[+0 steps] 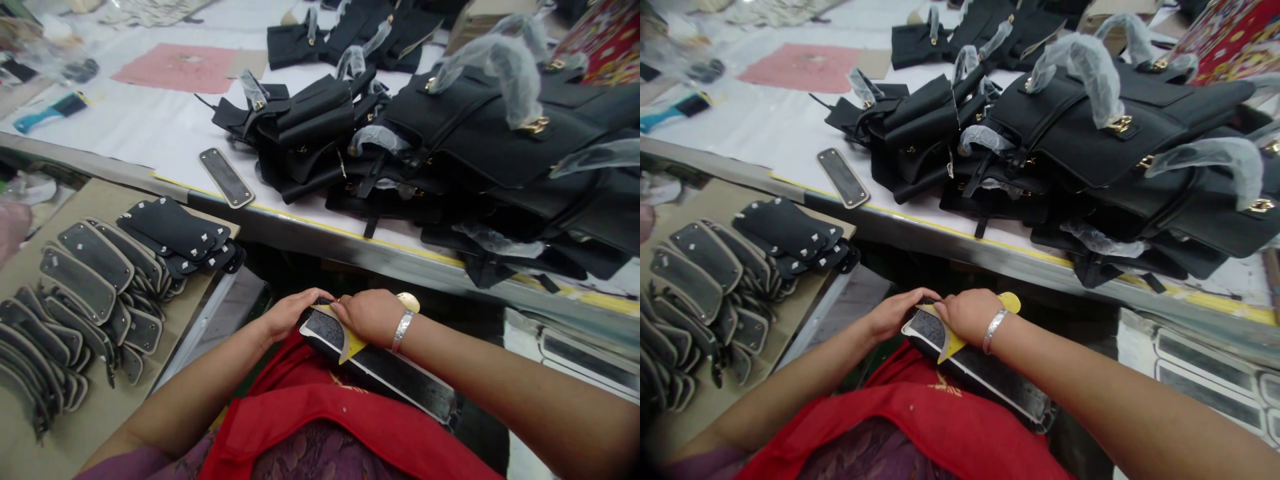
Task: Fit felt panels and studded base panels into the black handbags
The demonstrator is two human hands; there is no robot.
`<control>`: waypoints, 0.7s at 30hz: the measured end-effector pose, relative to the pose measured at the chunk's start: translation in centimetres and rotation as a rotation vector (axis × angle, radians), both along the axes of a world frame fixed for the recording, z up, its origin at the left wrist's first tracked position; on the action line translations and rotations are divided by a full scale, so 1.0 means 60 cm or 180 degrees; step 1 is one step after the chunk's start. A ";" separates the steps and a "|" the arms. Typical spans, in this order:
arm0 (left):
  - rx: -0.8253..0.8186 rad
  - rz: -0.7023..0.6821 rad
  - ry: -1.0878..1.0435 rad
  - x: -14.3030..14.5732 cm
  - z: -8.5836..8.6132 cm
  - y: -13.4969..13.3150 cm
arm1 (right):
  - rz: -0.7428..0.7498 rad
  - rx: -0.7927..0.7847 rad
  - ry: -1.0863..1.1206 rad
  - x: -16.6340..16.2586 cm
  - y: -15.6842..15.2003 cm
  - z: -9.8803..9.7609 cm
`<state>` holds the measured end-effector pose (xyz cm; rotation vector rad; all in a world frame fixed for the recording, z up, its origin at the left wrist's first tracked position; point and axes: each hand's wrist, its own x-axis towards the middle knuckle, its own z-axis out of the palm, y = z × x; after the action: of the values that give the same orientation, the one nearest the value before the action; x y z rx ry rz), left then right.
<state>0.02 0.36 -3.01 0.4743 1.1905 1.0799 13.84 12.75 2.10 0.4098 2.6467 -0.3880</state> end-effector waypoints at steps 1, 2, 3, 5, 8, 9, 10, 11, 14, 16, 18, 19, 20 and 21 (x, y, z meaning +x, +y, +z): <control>0.0051 0.0093 -0.0199 -0.001 -0.001 -0.003 | -0.0002 0.0020 -0.0004 -0.002 -0.001 0.001; 0.0101 0.0146 -0.0320 -0.002 -0.002 -0.006 | 0.0000 0.0045 -0.0011 -0.004 -0.002 0.001; 0.0136 0.0151 -0.0371 -0.002 -0.003 -0.010 | 0.0016 0.0063 -0.0018 -0.007 -0.002 0.001; 0.0153 0.0047 -0.0311 -0.004 -0.002 -0.014 | 0.0096 0.0061 -0.0009 -0.011 0.000 -0.001; 0.0147 -0.0194 0.0044 -0.004 0.002 -0.015 | 0.0234 -0.0007 0.0029 -0.010 0.006 -0.003; 0.0137 -0.0281 0.0229 -0.004 0.005 -0.014 | 0.0248 -0.0033 0.0017 -0.008 0.008 -0.003; 0.0121 -0.0354 0.0423 -0.003 0.007 -0.013 | 0.0238 -0.0045 -0.0006 -0.005 0.009 -0.002; 0.0101 -0.0411 0.0600 -0.002 0.010 -0.011 | 0.0216 -0.0046 -0.0036 -0.001 0.009 -0.001; 0.0058 -0.0441 0.0887 0.005 0.015 -0.008 | 0.0117 0.0022 -0.0117 0.010 0.003 0.005; 0.0032 -0.0374 0.0782 0.009 0.017 -0.008 | 0.0068 0.0117 -0.0134 0.014 -0.005 0.010; 0.0011 -0.0324 0.0432 0.010 0.017 -0.011 | 0.0037 0.0220 -0.0115 0.017 -0.012 0.017; 0.0027 -0.0283 0.0218 0.008 0.016 -0.013 | 0.0019 0.0268 -0.0104 0.020 -0.013 0.021; 0.0057 -0.0233 -0.0004 0.005 0.015 -0.016 | -0.0026 0.0308 -0.0107 0.025 -0.014 0.026; 0.0092 -0.0168 -0.0196 0.001 0.012 -0.019 | -0.0109 0.0344 -0.0115 0.033 -0.013 0.032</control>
<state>0.08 -0.78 -2.26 0.4889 1.1039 1.0605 15.84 11.97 4.01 0.4920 2.6361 -0.2463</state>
